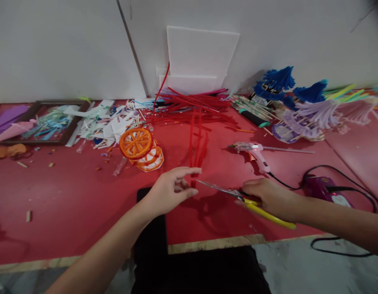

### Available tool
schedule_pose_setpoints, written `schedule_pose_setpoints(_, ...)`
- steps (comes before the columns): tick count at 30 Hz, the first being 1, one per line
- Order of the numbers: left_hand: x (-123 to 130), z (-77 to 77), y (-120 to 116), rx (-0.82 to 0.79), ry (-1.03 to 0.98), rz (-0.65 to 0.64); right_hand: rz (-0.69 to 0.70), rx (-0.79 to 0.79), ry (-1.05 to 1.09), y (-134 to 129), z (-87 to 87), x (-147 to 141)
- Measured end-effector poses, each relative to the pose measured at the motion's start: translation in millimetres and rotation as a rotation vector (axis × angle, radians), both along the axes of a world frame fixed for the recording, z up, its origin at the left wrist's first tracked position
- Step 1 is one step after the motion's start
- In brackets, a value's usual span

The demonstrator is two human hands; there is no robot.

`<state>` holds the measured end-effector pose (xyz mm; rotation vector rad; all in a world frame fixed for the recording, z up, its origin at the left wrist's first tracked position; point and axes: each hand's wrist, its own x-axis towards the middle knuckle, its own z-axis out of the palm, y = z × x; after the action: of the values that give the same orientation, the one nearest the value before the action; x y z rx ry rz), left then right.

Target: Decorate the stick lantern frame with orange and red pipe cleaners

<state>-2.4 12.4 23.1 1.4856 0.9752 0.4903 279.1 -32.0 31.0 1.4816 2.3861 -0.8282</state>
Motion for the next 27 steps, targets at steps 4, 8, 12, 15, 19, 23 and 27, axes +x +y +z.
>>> schedule_pose_setpoints(4,-1,-12.7,15,0.312,0.132,0.146,-0.112,0.074,-0.085,-6,-6.5,7)
schedule_pose_setpoints(8,10,-22.7,31,0.546,0.241,0.130,-0.162,0.093,-0.111,-14,-14.8,10)
schedule_pose_setpoints(12,22,-25.5,38,0.549,0.226,0.065,-0.173,0.110,-0.117,-19,-22.8,12)
schedule_pose_setpoints(15,26,-19.7,41,0.632,0.315,0.045,-0.177,0.123,-0.125,-21,-25.2,14)
schedule_pose_setpoints(19,32,-9.9,54,0.789,0.464,0.191,-0.219,0.122,-0.175,-22,-24.9,14)
schedule_pose_setpoints(23,45,-11.3,86,0.783,0.754,0.323,-0.243,0.125,-0.229,-25,-23.8,8)
schedule_pose_setpoints(27,57,-23.4,113,0.727,0.826,0.376,-0.191,0.180,-0.188,-32,-22.4,6)
